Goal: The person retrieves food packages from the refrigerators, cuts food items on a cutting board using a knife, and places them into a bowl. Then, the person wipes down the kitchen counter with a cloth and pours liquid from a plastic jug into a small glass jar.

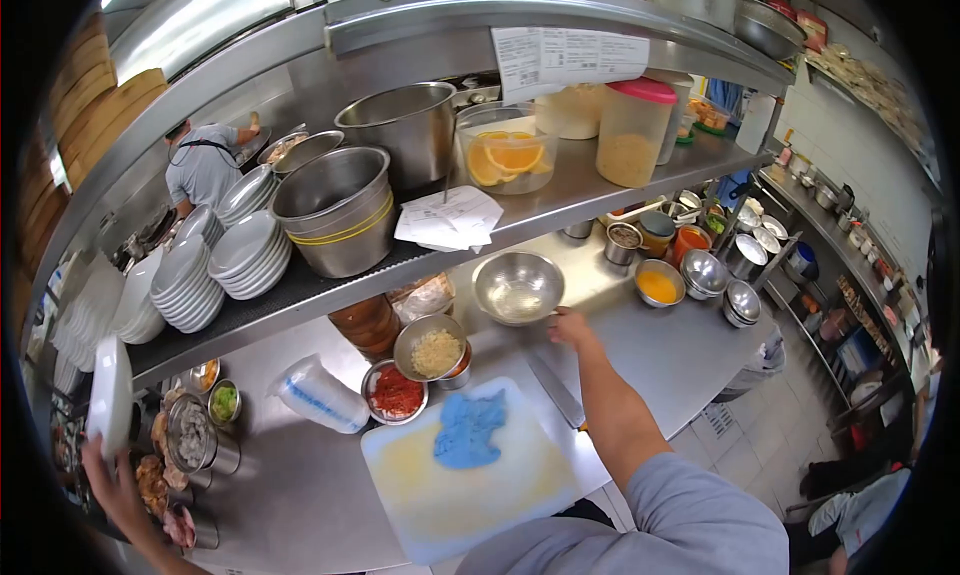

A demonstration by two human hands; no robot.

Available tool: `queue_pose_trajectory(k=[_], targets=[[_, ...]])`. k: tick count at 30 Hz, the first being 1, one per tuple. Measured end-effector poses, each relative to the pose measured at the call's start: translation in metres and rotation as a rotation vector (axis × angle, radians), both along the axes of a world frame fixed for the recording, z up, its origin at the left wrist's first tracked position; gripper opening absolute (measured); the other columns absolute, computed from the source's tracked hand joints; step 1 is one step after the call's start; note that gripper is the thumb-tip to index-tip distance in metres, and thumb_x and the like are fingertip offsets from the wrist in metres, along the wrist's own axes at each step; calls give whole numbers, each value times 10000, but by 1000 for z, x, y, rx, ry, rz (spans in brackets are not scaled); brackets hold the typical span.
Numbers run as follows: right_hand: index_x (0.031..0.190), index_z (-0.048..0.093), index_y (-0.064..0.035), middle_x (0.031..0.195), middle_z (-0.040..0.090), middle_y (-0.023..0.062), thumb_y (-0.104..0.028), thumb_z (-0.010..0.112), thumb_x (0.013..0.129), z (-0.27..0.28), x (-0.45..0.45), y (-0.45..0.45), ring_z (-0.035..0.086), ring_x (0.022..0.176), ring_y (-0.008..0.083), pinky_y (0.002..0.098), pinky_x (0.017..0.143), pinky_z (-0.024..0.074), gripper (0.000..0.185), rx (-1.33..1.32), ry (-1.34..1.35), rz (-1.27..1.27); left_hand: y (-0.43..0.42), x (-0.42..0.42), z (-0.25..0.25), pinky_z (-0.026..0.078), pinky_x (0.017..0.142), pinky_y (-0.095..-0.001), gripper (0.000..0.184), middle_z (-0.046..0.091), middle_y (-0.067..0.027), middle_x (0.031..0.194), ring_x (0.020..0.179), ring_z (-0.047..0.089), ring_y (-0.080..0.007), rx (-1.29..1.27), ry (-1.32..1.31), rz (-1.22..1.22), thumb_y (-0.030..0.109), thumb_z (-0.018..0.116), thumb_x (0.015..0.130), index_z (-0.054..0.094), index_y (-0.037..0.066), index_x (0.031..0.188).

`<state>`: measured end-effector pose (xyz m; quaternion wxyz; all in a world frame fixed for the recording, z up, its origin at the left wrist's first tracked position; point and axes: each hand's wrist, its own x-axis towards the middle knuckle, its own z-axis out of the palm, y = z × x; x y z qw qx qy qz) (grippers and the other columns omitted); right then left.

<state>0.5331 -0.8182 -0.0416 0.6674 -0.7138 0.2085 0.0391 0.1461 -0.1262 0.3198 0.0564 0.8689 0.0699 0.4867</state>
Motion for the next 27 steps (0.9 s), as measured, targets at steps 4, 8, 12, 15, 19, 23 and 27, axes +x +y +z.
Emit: queue_pose_trajectory(k=[4,8,12,15,19,23,27], targets=[[1346,522,-87,955,662,50,-149,577,909,-22,-6,-28,643,793,167,307,643,545,444,-136,46,452,-75,-82,-54,485,867,-348,284,603,-120,938,975,612,-242,-705,259,-104,137,739,817,591,-6,1013],[1216,602,-86,946,650,22,-220,597,941,-21,-72,-62,620,743,119,278,641,527,306,183,-13,195,-219,-68,-97,463,945,-392,298,645,-149,1069,1036,610,-258,-508,362,-667,3,717,741,627,-33,1023],[1168,586,-73,963,650,29,-244,582,962,-33,-149,-115,616,738,121,276,650,528,267,339,92,115,-363,39,-170,505,830,-372,330,681,-133,952,950,652,-270,-658,696,-858,195,840,672,670,2,879],[1163,588,-72,959,650,36,-216,570,965,-36,-187,-159,614,744,125,275,656,524,245,350,87,105,-470,123,-232,490,864,-371,335,648,-162,1044,985,616,-318,-548,816,-1009,222,769,782,659,-5,1003],[1164,586,-60,950,649,50,-191,561,966,-31,-204,-210,614,752,133,273,656,515,239,302,83,70,-588,221,-319,469,859,-404,222,615,-138,980,990,581,-332,-385,760,-1056,212,704,817,651,25,924],[1141,592,-31,939,652,68,-162,552,962,-6,-228,-234,613,749,140,272,646,507,226,196,34,125,-640,284,-368,467,877,-404,157,619,-119,1001,1031,575,-304,-123,713,-941,137,617,821,672,56,943],[1114,602,-19,926,654,73,-137,560,952,-12,-255,-251,618,737,144,274,633,508,205,173,26,133,-664,333,-399,468,917,-409,228,628,-125,1053,1081,568,-304,-118,743,-863,85,537,811,684,61,984]])
